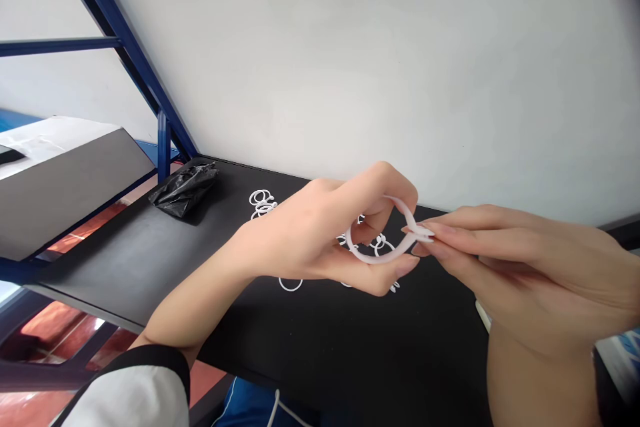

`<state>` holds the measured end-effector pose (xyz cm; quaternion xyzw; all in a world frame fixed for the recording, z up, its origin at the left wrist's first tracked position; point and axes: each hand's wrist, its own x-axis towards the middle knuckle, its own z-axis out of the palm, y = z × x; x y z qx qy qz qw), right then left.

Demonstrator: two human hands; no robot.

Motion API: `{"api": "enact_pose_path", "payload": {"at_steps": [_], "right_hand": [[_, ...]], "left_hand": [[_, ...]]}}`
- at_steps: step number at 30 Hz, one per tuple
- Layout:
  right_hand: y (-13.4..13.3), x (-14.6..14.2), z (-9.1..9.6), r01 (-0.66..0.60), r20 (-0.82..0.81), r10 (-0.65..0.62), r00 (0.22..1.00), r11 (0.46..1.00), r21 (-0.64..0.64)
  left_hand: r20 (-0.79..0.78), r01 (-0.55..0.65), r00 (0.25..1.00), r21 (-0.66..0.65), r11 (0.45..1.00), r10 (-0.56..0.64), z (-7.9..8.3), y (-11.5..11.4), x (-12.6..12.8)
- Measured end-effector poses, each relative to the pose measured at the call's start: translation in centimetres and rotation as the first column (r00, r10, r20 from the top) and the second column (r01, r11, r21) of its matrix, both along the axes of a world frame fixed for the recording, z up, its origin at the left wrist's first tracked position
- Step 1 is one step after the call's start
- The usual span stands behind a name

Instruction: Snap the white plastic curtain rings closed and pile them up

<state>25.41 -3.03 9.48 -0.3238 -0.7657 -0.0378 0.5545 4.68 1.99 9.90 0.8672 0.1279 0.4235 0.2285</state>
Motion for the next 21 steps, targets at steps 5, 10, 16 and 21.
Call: {"api": "enact_pose_path", "payload": {"at_steps": [5,10,16,21], "right_hand": [[-0.1,-0.1,0.1,-0.003,0.006,0.003,1.0,1.0,0.019],[0.6,-0.1,0.5,-0.057,0.051,0.05,0.997,0.984,0.167],[1.0,0.3,0.6,-0.103,0.093,0.085,0.992,0.974,0.203],[0.8,0.2,0.5,-0.08,0.087,0.064,0.994,0.977,0.198]], "left_hand": [[0.068,0.075,0.995,-0.029,0.997,-0.073,-0.2,0.3,0.3],[0.105,0.105,0.989,0.005,0.995,-0.105,0.0,0.3,0.4],[0.088,0.104,0.991,-0.012,0.995,-0.102,0.2,0.2,0.4],[0.083,0.093,0.992,-0.012,0.996,-0.092,0.2,0.1,0.3]]}}
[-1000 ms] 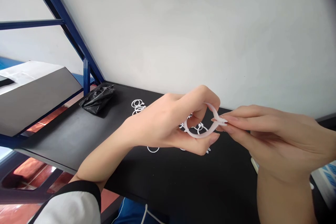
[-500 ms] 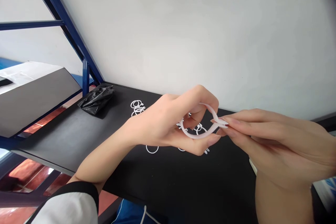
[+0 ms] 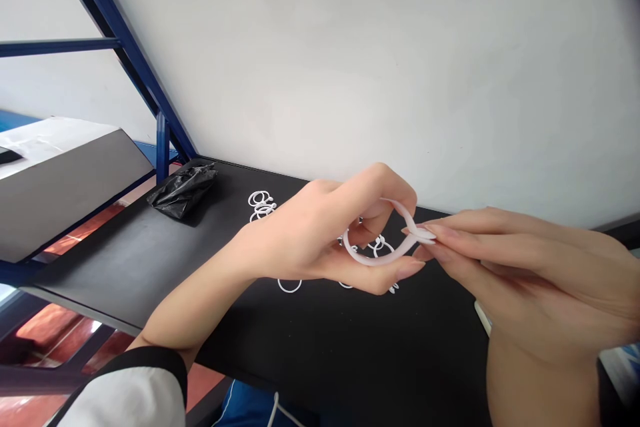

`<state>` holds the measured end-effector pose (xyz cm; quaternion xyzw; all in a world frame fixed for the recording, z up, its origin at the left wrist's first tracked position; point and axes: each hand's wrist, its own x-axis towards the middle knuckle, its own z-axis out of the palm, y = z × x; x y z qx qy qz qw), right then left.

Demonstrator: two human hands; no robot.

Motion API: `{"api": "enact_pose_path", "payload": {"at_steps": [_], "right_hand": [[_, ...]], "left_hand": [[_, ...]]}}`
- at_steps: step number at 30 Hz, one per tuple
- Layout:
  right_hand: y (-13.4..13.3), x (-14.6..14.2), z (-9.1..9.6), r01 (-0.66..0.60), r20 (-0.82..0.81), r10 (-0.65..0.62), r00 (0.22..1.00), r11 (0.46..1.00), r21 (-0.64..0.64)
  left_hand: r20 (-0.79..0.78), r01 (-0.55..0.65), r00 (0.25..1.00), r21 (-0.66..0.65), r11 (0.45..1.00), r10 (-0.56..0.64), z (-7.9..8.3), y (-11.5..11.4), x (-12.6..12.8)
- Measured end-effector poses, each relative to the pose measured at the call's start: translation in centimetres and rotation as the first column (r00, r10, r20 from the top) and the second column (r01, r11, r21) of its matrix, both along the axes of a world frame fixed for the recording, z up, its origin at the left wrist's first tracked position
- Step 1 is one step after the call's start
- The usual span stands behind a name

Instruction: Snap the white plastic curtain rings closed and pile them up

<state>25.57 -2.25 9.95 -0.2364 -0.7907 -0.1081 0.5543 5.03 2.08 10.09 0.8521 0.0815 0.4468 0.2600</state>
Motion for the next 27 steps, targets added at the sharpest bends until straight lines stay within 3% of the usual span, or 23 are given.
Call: {"api": "enact_pose_path", "payload": {"at_steps": [13,27], "right_hand": [[0.07,0.07,0.06,-0.02,0.011,0.02,1.0,1.0,-0.008],[-0.32,-0.1,0.17,-0.005,0.001,0.005,1.0,0.999,-0.045]], "left_hand": [[-0.003,0.012,1.0,-0.088,0.996,-0.012,0.13,0.06,0.04],[0.039,0.107,0.994,-0.16,0.981,-0.102,0.25,0.19,0.09]]}}
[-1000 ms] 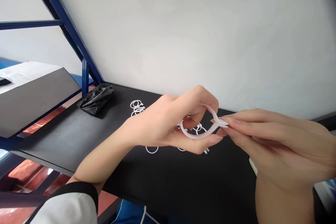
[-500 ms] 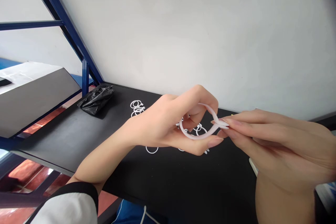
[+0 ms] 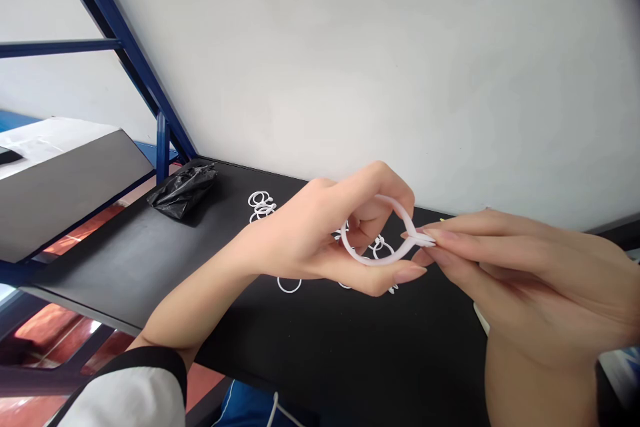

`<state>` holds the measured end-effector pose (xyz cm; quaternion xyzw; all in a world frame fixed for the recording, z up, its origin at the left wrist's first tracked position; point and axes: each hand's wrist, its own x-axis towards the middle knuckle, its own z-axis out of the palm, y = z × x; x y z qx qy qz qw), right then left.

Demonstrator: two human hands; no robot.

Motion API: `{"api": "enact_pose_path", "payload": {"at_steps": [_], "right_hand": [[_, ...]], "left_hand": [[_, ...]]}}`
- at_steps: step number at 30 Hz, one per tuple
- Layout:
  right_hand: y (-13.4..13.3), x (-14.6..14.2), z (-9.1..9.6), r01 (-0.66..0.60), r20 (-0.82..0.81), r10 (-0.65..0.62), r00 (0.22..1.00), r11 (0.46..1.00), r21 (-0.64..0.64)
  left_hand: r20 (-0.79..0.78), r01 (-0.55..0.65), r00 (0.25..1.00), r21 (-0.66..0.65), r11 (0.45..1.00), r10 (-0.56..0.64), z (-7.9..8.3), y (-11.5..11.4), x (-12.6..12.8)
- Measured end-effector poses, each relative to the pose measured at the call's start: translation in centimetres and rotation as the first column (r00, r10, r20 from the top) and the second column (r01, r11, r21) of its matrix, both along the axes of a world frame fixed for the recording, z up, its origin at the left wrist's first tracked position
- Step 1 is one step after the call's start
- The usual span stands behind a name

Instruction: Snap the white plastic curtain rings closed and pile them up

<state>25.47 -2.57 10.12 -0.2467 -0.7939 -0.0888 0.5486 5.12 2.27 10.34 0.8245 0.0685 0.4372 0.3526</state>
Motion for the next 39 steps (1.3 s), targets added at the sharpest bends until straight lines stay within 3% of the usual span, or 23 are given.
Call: {"api": "enact_pose_path", "payload": {"at_steps": [11,22,39], "right_hand": [[-0.04,-0.47,0.37,0.035,-0.002,-0.035,0.999,0.999,-0.022],[0.11,-0.62,0.76,-0.016,0.022,0.016,1.0,0.999,-0.028],[0.08,-0.63,0.85,0.031,0.033,-0.031,0.999,0.999,-0.022]], "left_hand": [[0.0,-0.077,0.997,0.064,0.995,0.077,-0.18,0.1,-0.01],[-0.089,-0.036,0.995,0.088,0.995,0.044,-0.3,0.32,-0.23],[-0.108,-0.03,0.993,0.088,0.996,0.04,-0.33,0.52,-0.24]]}}
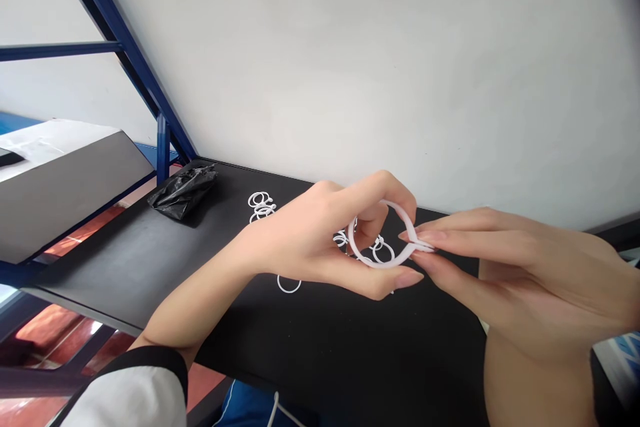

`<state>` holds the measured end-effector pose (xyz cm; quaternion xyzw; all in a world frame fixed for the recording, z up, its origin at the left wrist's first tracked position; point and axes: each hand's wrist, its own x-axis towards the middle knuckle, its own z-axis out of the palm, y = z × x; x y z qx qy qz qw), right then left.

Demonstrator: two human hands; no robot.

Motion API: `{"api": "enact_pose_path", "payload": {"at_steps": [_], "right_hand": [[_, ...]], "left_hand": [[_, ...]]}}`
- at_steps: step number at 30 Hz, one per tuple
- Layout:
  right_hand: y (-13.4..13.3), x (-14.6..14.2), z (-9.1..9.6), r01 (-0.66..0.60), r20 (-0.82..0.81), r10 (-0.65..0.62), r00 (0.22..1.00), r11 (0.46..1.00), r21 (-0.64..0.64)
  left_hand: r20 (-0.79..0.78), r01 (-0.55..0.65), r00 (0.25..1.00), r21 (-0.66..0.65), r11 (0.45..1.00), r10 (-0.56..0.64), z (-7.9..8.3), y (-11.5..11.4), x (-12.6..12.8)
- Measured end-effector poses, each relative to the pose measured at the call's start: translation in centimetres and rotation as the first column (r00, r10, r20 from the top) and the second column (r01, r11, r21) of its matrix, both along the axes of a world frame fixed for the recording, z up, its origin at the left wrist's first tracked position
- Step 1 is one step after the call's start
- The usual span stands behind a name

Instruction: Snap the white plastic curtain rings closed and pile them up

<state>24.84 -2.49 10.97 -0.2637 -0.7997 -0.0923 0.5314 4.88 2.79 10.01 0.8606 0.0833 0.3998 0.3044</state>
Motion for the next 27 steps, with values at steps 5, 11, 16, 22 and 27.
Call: {"api": "enact_pose_path", "payload": {"at_steps": [5,11,16,22,27], "right_hand": [[-0.05,0.27,0.12,0.014,0.062,-0.015,0.998,1.0,0.011],[-0.06,0.61,-0.21,0.032,0.081,-0.035,0.996,0.999,0.04],[0.16,0.71,-0.48,0.038,0.056,-0.04,0.998,0.998,0.053],[-0.01,0.4,-0.4,0.054,0.047,-0.055,0.997,0.998,0.014],[0.12,0.09,-0.37,0.049,-0.023,-0.048,0.999,0.998,0.026]], "left_hand": [[-0.028,-0.052,0.998,0.018,0.998,0.052,0.17,-0.03,-0.15],[-0.03,-0.076,0.997,0.034,0.997,0.077,0.35,-0.16,-0.2],[-0.06,-0.12,0.991,0.05,0.992,0.123,0.17,-0.04,-0.2],[-0.148,-0.123,0.978,0.171,0.978,0.149,-0.19,0.62,-0.18],[-0.144,-0.129,0.978,0.162,0.978,0.152,-0.2,0.75,-0.29]]}}
